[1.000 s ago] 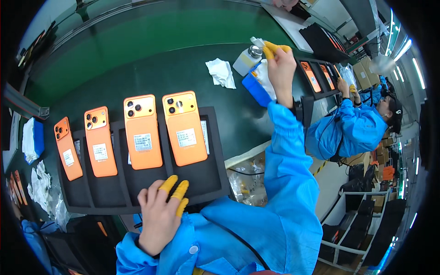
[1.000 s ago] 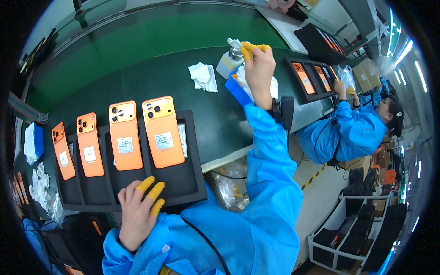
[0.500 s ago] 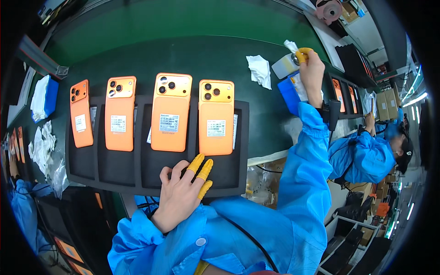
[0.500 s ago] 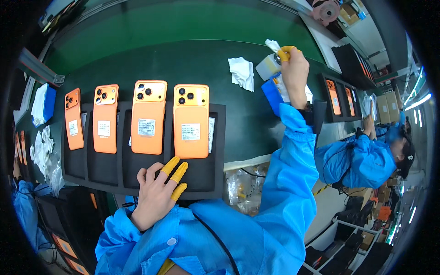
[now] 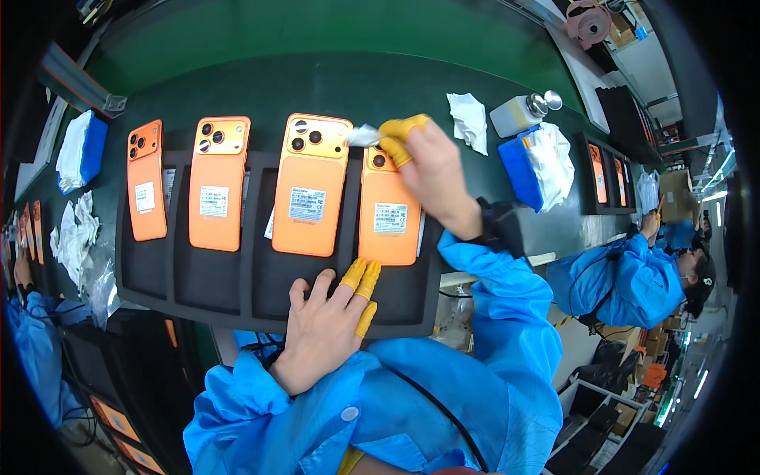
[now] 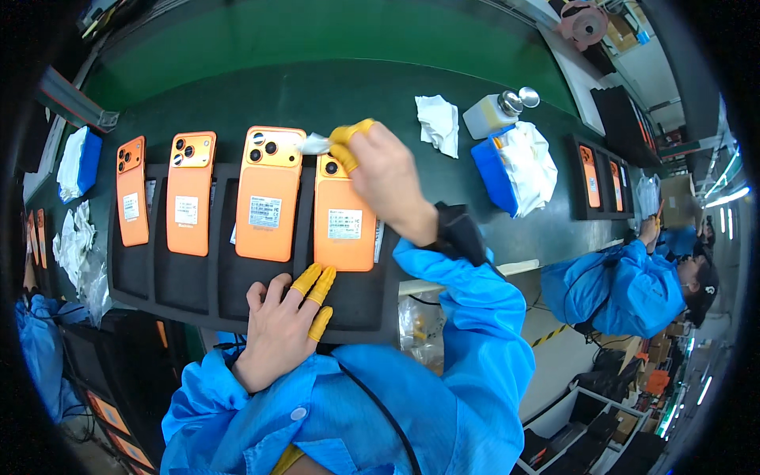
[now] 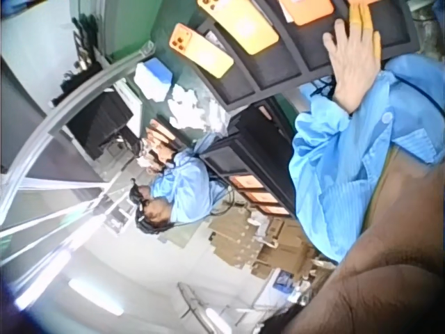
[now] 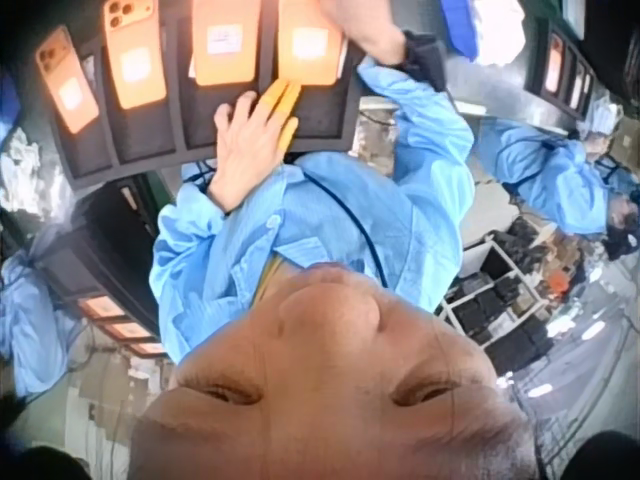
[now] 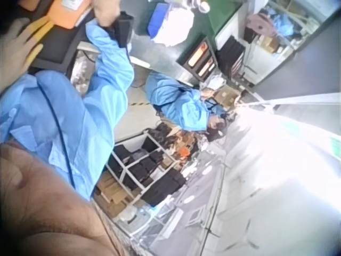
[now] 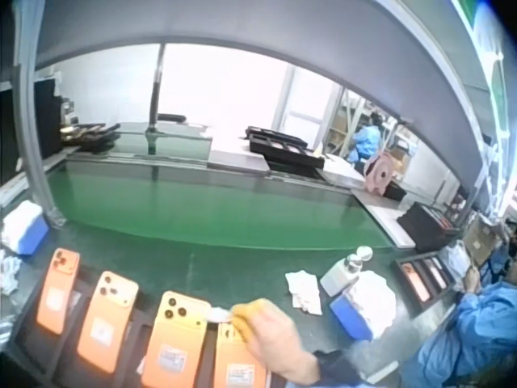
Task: Cleaning the exterior and camera lenses of several mobile phones using a cloth and cleaning solution.
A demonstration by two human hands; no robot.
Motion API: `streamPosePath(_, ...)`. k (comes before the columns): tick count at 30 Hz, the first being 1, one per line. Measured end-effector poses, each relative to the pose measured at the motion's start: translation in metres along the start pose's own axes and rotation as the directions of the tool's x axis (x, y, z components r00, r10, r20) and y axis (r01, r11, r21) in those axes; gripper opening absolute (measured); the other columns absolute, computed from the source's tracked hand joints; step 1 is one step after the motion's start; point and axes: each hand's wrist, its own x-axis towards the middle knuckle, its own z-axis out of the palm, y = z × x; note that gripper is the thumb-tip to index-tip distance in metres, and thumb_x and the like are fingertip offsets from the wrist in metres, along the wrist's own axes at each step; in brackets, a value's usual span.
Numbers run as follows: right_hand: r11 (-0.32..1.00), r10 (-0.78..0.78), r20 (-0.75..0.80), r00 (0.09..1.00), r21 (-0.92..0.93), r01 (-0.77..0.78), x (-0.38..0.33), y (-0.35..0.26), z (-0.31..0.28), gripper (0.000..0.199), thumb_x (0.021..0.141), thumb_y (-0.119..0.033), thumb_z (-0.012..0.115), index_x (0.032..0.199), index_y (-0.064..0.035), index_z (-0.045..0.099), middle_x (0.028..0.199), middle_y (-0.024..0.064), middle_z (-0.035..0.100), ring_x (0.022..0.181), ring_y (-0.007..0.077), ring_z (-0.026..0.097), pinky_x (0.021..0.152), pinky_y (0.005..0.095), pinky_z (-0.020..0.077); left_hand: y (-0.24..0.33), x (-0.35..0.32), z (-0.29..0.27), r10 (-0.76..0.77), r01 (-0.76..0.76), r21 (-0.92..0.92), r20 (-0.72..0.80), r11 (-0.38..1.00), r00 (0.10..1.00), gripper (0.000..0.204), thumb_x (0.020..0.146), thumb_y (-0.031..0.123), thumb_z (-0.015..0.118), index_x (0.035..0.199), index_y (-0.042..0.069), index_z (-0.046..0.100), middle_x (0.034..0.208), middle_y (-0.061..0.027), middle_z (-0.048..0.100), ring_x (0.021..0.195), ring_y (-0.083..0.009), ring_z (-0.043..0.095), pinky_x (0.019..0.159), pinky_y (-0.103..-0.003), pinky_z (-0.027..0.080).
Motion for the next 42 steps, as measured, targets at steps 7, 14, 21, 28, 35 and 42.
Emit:
streamPosePath(7, 0.998, -0.017, 0.046, 0.999, 0.056, 0.015, -0.013, -0.002, -0.001, 0.027, 0.069, 0.010, 0.063, 0.093, -0.0002, 0.059, 0.081, 0.0144, 0.052, 0.074, 0.0345, 0.057, 0.065, 0.0426, 0.0500, -0.001, 0.004, -0.001, 0.000, 0.004, -0.062, 0.058, 0.998, 0.998, 0.032, 0.080, 0.020, 0.069, 0.111, 0.009, 0.068, 0.117, -0.0112, 0.059, 0.109, -0.0308, 0.049, 0.089, -0.048, 0.032)
streamPosePath(14, 0.994, -0.107, 0.056, 0.993, 0.041, 0.105, -0.016, -0.006, 0.010, 0.028, 0.067, 0.011, 0.061, 0.093, 0.0002, 0.059, 0.083, 0.0152, 0.056, 0.078, 0.0355, 0.059, 0.065, 0.0430, 0.0501, -0.002, 0.002, 0.003, -0.017, 0.020, -0.100, 0.038, 0.995, 0.999, 0.038, 0.072, 0.017, 0.074, 0.108, 0.010, 0.068, 0.115, -0.0132, 0.058, 0.109, -0.0320, 0.048, 0.088, -0.048, 0.033)
streamPosePath(21, 0.998, -0.050, 0.015, 0.999, 0.036, 0.050, -0.002, 0.000, 0.013, 0.025, 0.068, 0.008, 0.063, 0.092, 0.0002, 0.058, 0.084, 0.0152, 0.055, 0.078, 0.0353, 0.058, 0.066, 0.0426, 0.0500, -0.001, 0.005, 0.000, 0.003, 0.002, -0.066, 0.073, 0.998, 0.997, 0.043, 0.067, 0.017, 0.075, 0.108, 0.012, 0.067, 0.115, -0.0114, 0.059, 0.108, -0.0294, 0.049, 0.087, -0.047, 0.033)
streamPosePath(28, 0.999, -0.032, 0.048, 0.998, 0.039, 0.030, -0.028, 0.002, -0.004, 0.029, 0.068, 0.010, 0.064, 0.094, -0.0002, 0.059, 0.082, 0.0152, 0.056, 0.077, 0.0349, 0.059, 0.066, 0.0434, 0.0501, -0.002, 0.004, 0.001, -0.003, 0.011, -0.119, 0.066, 0.993, 0.998, 0.044, 0.066, 0.018, 0.076, 0.109, 0.012, 0.067, 0.113, -0.0119, 0.059, 0.108, -0.0308, 0.048, 0.088, -0.048, 0.032)
streamPosePath(35, 0.995, -0.100, 0.109, 0.989, 0.013, 0.099, -0.001, -0.014, 0.007, 0.032, 0.065, 0.009, 0.063, 0.095, -0.0008, 0.059, 0.085, 0.0143, 0.055, 0.080, 0.0329, 0.058, 0.067, 0.0410, 0.0500, -0.002, 0.000, 0.003, -0.040, 0.044, -0.054, 0.071, 0.998, 0.997, 0.047, 0.065, 0.019, 0.075, 0.111, 0.014, 0.067, 0.119, -0.0098, 0.058, 0.110, -0.0288, 0.048, 0.088, -0.047, 0.031)
streamPosePath(42, 0.999, 0.000, 0.063, 0.998, 0.049, -0.003, -0.027, 0.002, -0.011, 0.019, 0.077, 0.001, 0.071, 0.093, -0.0003, 0.060, 0.082, 0.0147, 0.057, 0.075, 0.0351, 0.060, 0.063, 0.0427, 0.0496, 0.004, 0.004, 0.004, -0.050, 0.057, -0.093, 0.075, 0.994, 0.996, 0.047, 0.066, 0.018, 0.075, 0.112, 0.015, 0.067, 0.117, -0.0096, 0.058, 0.113, -0.0309, 0.047, 0.087, -0.047, 0.029)
